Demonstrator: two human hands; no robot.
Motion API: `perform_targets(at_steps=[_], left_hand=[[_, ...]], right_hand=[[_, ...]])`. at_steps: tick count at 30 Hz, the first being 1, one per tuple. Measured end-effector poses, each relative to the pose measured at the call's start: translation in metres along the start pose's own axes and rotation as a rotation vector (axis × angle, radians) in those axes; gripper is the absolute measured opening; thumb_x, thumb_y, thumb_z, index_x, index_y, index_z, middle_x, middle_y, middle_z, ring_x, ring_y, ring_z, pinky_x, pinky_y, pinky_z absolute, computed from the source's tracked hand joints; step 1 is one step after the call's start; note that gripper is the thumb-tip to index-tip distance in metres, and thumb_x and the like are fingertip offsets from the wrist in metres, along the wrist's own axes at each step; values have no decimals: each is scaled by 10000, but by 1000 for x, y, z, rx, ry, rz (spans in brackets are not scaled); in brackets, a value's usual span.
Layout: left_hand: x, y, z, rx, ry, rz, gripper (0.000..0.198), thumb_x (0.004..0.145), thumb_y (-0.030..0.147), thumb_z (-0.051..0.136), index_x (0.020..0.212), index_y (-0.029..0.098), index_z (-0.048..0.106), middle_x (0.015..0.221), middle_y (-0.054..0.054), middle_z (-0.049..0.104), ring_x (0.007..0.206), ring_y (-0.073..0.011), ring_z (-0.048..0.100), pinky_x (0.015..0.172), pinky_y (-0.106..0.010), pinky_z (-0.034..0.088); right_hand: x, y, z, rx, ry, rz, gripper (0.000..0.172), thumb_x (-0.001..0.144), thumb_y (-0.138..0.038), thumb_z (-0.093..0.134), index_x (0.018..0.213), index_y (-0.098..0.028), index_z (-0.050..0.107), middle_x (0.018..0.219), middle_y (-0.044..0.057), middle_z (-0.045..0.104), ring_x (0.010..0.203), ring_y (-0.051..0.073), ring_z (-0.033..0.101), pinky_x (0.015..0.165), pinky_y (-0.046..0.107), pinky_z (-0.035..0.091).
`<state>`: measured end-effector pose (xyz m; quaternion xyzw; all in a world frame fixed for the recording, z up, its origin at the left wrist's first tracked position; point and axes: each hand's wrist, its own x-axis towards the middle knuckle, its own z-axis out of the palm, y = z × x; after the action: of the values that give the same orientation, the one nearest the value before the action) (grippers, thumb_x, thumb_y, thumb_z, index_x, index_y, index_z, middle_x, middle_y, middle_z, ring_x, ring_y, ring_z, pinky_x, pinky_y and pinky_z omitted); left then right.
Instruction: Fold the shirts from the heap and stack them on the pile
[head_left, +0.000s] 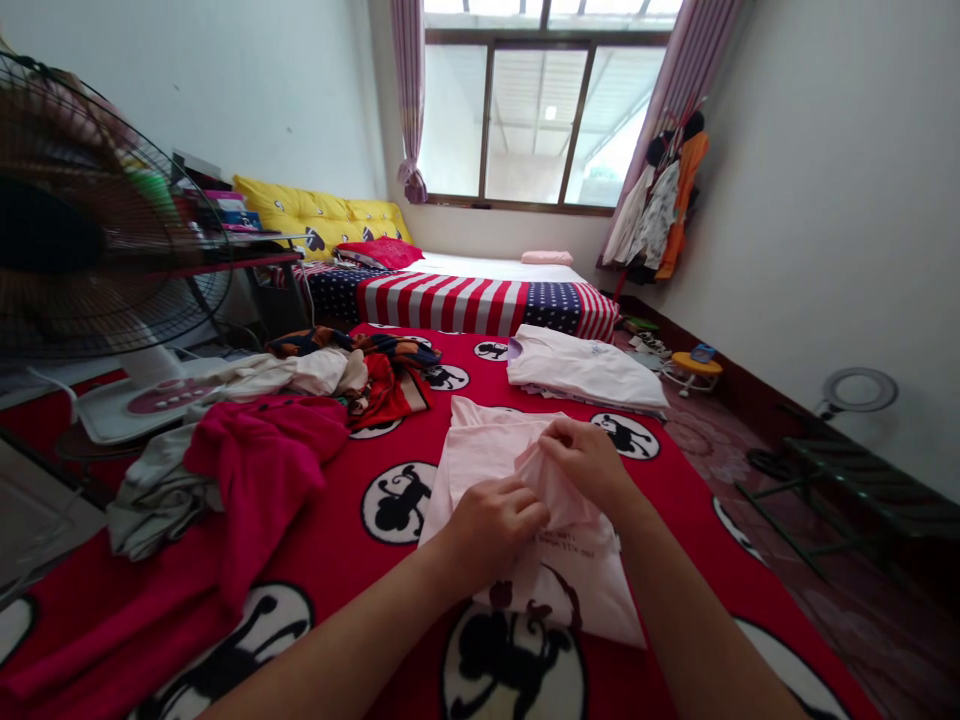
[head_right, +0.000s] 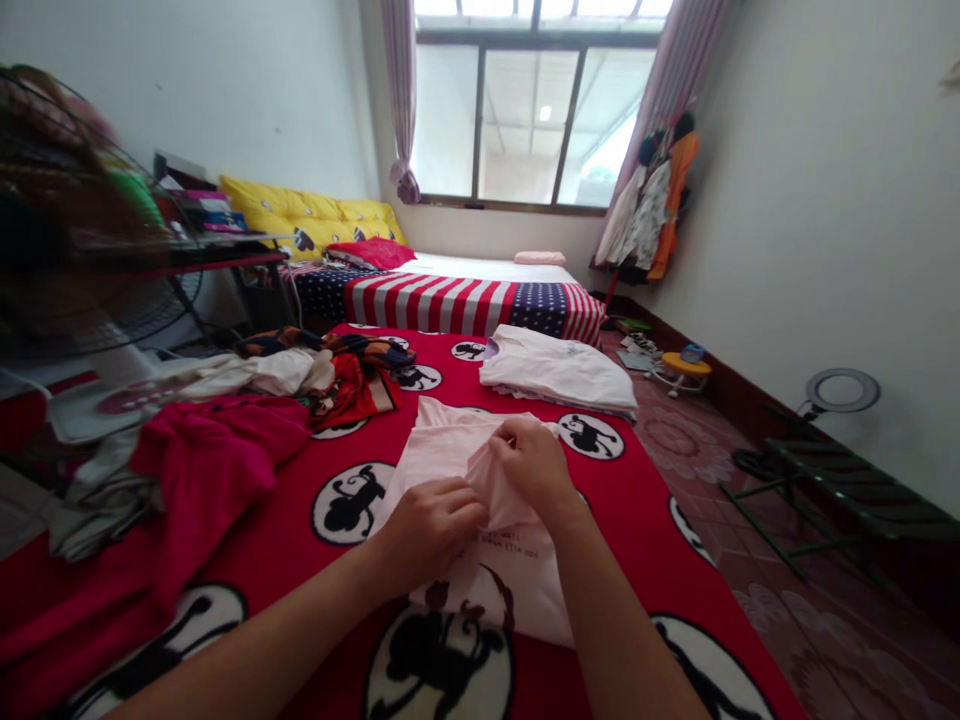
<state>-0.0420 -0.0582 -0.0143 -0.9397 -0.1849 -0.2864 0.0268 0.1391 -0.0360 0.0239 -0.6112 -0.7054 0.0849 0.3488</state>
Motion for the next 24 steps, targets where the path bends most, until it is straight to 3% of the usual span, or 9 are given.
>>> perform_targets(at_steps=[2, 4, 8, 10, 13, 17, 20, 22, 24], left_hand=[[0, 1, -2, -100, 39, -58, 143, 887, 160, 458, 832, 180, 589, 787, -21, 630, 776, -176, 566, 683, -281, 424], [0, -1, -3, -264, 118, -208, 104, 851, 144, 488, 865, 187, 582, 827, -21, 636, 796, -171, 577, 718, -276, 436], [-3, -25, 1, -668, 405, -718, 72, 855, 259, 527, 846, 189, 538, 791, -9, 618, 736, -145, 589, 670, -240, 449], [-7, -45, 5, -832, 537, -957, 172, 831, 337, 569, 892, 182, 523, 773, -14, 622, 702, -147, 596, 629, -234, 446], [-14, -68, 9, -974, 586, -1172, 381, 754, 376, 658, 1037, 163, 516, 791, -36, 651, 695, -159, 617, 611, -234, 446], [-15, -76, 6, -992, 534, -1105, 578, 704, 368, 718, 1198, 151, 511, 878, -68, 680, 793, -189, 651, 705, -274, 487], [-15, -77, 8, -871, 450, -909, 454, 718, 236, 681, 1161, 174, 605, 1031, -89, 677, 932, -214, 649, 842, -330, 499], [-16, -80, 12, -720, 411, -797, 349, 747, 155, 606, 1087, 190, 672, 1135, -89, 653, 1061, -223, 613, 957, -357, 460], [-20, -84, 16, -551, 369, -729, 394, 757, 94, 550, 1113, 202, 676, 1252, -89, 599, 1183, -226, 548, 1043, -371, 405]], right_hand=[[1, 3, 1, 201, -9, 127, 174, 757, -281, 577, 612, -184, 576, 660, 22, 623, 675, 173, 570, 618, 282, 409], [2, 4, 5, 470, -15, 221, 166, 741, -335, 598, 672, -186, 570, 718, 30, 647, 700, 180, 602, 624, 280, 441], [5, 5, 14, 858, 124, 241, 360, 712, -389, 664, 1012, -216, 566, 1158, 77, 635, 980, 200, 635, 777, 300, 498], [6, 6, 15, 832, 170, 218, 408, 708, -402, 679, 1054, -214, 573, 1218, 90, 608, 1042, 206, 617, 834, 314, 493], [5, 10, 17, 621, 100, 223, 324, 725, -402, 671, 965, -186, 637, 1042, 91, 677, 944, 214, 640, 801, 337, 505], [2, 9, 22, 371, 83, 137, 213, 767, -359, 639, 881, -183, 673, 927, 72, 688, 815, 196, 643, 703, 325, 515], [-1, 2, 27, 254, 121, 25, 151, 794, -289, 604, 888, -200, 681, 953, 59, 686, 821, 184, 640, 735, 328, 514], [-5, -4, 33, 225, 57, -42, 198, 795, -226, 586, 968, -218, 681, 1041, 53, 681, 833, 171, 644, 767, 326, 516], [-10, -10, 40, 182, -89, -131, 320, 780, -176, 584, 1087, -228, 662, 1165, 62, 655, 958, 190, 640, 864, 345, 500]])
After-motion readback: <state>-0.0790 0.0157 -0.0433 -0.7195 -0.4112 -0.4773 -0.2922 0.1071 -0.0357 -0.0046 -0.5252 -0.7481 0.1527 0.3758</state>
